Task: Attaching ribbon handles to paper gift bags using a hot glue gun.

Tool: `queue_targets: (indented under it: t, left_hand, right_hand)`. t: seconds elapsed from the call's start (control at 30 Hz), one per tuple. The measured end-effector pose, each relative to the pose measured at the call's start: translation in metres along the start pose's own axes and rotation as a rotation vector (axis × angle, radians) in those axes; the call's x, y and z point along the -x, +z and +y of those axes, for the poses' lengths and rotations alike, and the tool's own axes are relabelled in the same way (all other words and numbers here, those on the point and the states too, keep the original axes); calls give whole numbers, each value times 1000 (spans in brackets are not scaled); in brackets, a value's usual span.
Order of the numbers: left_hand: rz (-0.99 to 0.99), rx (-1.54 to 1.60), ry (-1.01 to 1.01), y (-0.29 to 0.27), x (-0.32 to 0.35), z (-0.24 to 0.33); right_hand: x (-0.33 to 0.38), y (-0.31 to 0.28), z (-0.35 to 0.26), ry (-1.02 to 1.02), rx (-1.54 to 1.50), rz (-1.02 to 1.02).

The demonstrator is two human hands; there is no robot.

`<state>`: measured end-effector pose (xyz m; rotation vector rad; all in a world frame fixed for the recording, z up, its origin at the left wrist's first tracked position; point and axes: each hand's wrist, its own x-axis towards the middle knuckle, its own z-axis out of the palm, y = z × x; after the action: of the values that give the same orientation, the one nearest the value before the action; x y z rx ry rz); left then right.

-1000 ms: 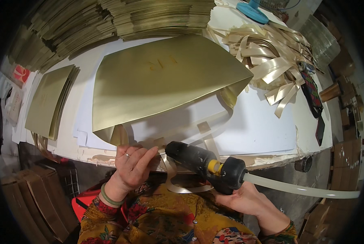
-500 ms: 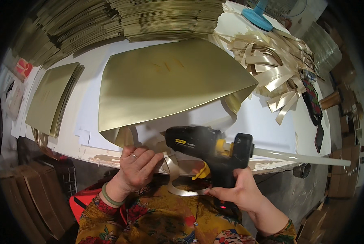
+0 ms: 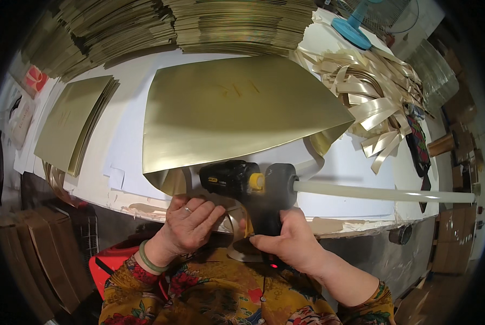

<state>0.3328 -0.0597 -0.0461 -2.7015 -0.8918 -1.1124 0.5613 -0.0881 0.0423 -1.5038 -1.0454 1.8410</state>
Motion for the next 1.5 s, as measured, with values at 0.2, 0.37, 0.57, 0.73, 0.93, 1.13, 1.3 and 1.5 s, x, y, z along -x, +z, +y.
queue_targets:
  t: [0.2, 0.37, 0.57, 0.73, 0.93, 1.13, 1.3, 1.5]
  left_hand:
    - [-8, 5, 10, 0, 0, 0]
    - [-5, 2, -4, 0, -3, 1]
    - [-27, -14, -7, 0, -3, 2]
    - [-65, -10, -17, -2, -3, 4]
    - [-57, -28, -26, 0, -5, 4]
    - [-49, -39, -40, 1, -5, 5]
    - [-58, -31, -38, 2, -5, 5]
    - [-49, -33, -49, 1, -6, 6]
  right_hand:
    - [3, 0, -8, -217, 359, -3]
    - [14, -11, 0, -157, 298, 16]
    - [26, -23, 11, -96, 592, 208]
    - [34, -44, 10, -262, 886, 299]
    - [44, -55, 2, -121, 502, 424]
    - [45, -73, 12, -144, 457, 546]
    - [40, -72, 14, -358, 303, 492]
    - [54, -70, -4, -251, 28, 437]
